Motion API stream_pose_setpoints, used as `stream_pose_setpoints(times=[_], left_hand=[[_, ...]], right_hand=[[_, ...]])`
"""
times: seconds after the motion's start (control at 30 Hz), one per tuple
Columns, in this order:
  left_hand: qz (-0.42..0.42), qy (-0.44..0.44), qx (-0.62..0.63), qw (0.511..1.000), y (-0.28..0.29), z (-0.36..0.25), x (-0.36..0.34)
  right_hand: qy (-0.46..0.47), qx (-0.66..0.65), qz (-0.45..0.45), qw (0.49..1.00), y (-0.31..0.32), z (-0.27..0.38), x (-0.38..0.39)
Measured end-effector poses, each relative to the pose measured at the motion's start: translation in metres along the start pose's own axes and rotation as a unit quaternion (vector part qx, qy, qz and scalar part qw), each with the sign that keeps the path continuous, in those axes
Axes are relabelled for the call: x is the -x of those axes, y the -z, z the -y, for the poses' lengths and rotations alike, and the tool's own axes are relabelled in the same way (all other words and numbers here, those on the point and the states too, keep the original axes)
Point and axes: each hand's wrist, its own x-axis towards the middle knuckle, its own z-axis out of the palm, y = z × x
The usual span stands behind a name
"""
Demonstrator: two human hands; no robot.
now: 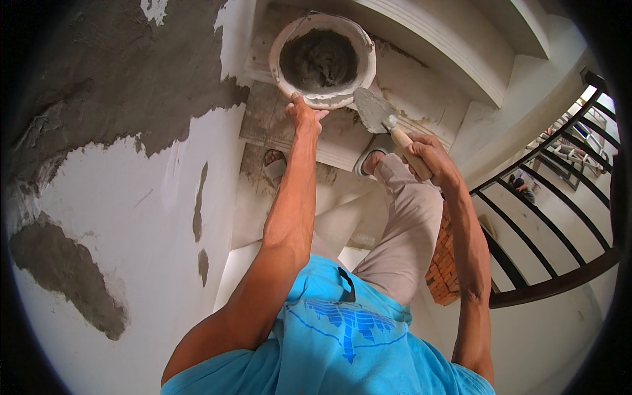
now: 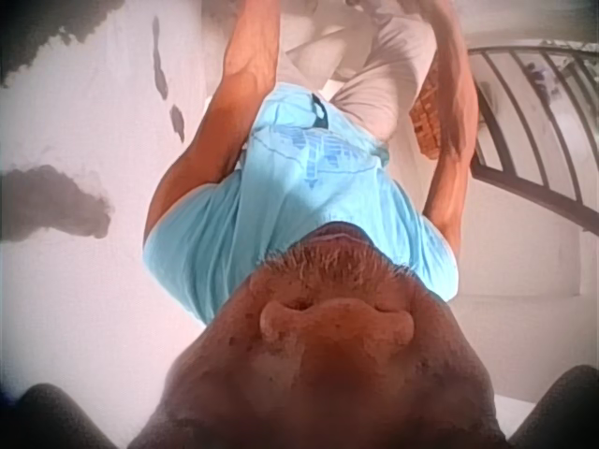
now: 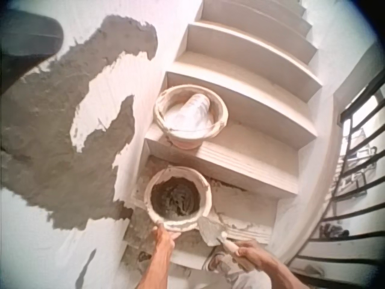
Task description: The person applies a grey plaster mixture to a white wall using a trowel. They repeatedly scoop the material from a bucket placed on a spiral staircase and spread it onto the wall surface to cover existing patches.
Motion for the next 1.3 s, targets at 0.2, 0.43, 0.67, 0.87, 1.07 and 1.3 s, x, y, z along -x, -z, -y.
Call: stream_pose_setpoints(times=[0.2,0.43,0.67,0.87,1.07,1.3], left_hand=[[-0.003,-0.022,-0.003,1.000,-0.001,0.006,-0.005],[0.031,-0.011,-0.013,0.999,0.003,0.000,-0.001],[0.034,-0.013,-0.019,0.999,0.003,-0.001,0.004],[-0.036,-0.128,-0.221,0.966,0.018,-0.013,-0.001],[-0.040,-0.611,-0.352,0.707,-0.025,-0.089,0.064],[0.148,-0.610,-0.425,0.652,-0.088,-0.153,0.019]], right_hand=[[0.099,-0.041,-0.031,0.994,-0.006,-0.008,0.026],[0.278,0.081,-0.209,0.934,-0.040,-0.006,-0.004],[0.373,0.275,-0.367,0.806,-0.067,0.019,-0.065],[0.363,0.284,-0.363,0.810,-0.086,0.036,-0.086],[0.371,0.278,-0.367,0.806,-0.076,0.034,-0.092],[0.383,0.322,-0.372,0.782,-0.080,0.043,-0.095]])
